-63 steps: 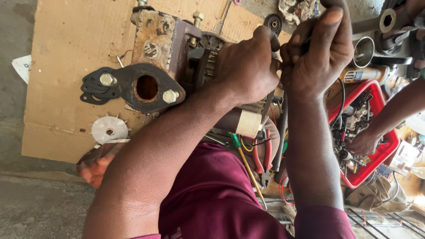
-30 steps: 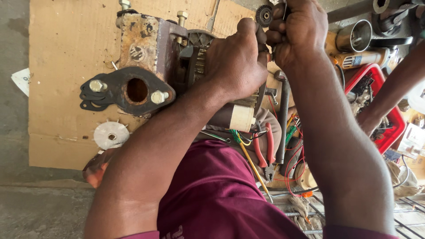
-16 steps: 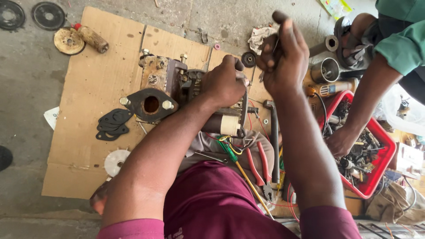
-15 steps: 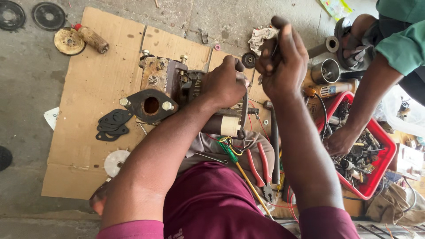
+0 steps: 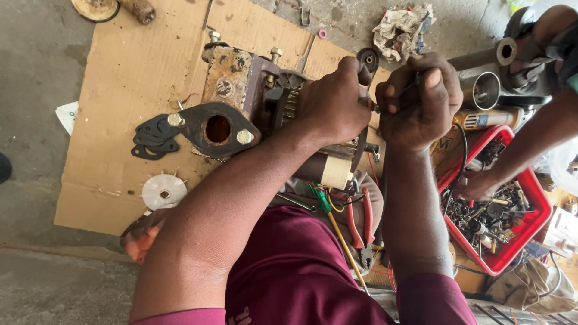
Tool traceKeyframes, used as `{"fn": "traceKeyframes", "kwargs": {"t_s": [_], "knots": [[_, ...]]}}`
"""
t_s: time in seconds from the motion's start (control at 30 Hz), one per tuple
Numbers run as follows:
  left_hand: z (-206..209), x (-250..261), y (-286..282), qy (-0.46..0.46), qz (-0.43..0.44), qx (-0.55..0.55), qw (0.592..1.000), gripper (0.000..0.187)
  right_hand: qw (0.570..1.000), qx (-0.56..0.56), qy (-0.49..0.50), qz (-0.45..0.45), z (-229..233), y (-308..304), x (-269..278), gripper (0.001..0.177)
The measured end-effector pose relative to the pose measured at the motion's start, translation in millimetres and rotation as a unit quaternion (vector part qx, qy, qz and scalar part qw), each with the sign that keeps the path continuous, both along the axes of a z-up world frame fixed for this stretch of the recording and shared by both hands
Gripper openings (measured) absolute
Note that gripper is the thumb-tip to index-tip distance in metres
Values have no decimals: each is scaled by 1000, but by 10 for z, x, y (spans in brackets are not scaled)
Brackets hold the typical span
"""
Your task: The person disassembles a water pump motor by hand and using a hammer and screwdriver, removing the casing and internal components while sitting on the floor.
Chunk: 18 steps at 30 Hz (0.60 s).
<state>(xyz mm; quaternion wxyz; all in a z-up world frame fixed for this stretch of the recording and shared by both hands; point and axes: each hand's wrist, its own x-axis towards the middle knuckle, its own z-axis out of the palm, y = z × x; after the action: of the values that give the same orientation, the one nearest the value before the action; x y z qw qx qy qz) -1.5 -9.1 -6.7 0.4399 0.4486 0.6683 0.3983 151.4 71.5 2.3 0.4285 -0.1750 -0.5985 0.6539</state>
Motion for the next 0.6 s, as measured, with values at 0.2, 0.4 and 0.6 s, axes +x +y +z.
{"fn": "traceKeyframes", "kwargs": {"t_s": [0.2, 0.4, 0.6], "knots": [[16, -4, 3, 5, -10, -7, 1000, 44, 999, 33, 18, 1, -81, 3, -47, 28], [-55, 6, 29, 37, -26, 15, 999, 50, 995, 40, -56, -69, -141, -25, -133, 29], [-194, 68, 12, 72, -9, 90, 993, 47, 991, 55, -91, -81, -148, -8, -188, 36]]}}
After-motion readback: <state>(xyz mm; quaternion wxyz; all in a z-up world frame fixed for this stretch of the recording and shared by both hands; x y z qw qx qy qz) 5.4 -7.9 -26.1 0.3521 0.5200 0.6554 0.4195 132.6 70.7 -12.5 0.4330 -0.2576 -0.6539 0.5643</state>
